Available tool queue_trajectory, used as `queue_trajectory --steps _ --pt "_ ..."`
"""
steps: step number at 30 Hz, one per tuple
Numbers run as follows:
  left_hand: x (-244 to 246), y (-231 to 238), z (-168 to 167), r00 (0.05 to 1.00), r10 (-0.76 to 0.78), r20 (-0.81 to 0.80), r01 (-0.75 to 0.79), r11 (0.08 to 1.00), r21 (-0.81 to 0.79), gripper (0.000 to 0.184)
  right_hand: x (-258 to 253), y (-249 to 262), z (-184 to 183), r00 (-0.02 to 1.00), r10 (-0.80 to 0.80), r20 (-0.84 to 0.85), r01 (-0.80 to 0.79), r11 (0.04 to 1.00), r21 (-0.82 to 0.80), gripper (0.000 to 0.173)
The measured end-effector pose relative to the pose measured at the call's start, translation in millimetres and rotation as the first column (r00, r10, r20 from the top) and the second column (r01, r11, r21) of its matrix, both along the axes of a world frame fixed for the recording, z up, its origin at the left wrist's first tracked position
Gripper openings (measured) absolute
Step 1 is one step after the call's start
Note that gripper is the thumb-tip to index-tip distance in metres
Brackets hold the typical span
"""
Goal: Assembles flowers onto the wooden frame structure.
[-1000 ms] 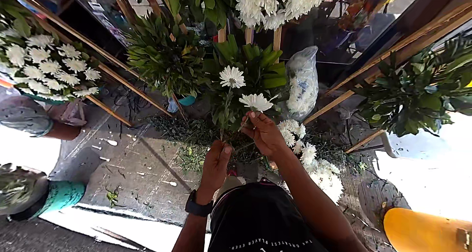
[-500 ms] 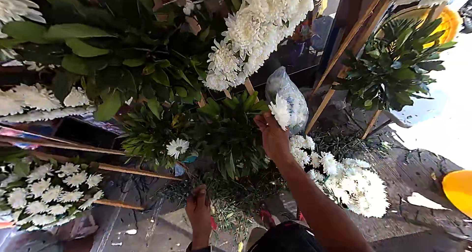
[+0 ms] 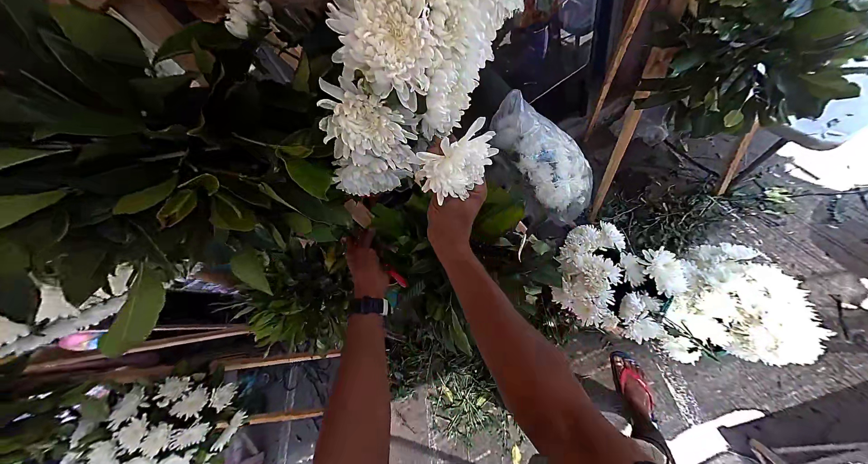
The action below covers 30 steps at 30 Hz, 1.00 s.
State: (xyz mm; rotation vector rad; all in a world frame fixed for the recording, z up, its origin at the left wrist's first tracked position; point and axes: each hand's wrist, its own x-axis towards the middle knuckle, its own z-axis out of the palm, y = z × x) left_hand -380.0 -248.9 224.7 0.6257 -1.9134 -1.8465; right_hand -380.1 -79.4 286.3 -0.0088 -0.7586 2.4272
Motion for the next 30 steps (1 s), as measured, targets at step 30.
queue_trajectory --steps 30 --pt "19 -26 9 0.986 -0.053 0.156 0.121 0.879 -0.462 0.057 -8 -1 9 0.992 -0.033 0.121 -0.033 0.864 0.502 0.051"
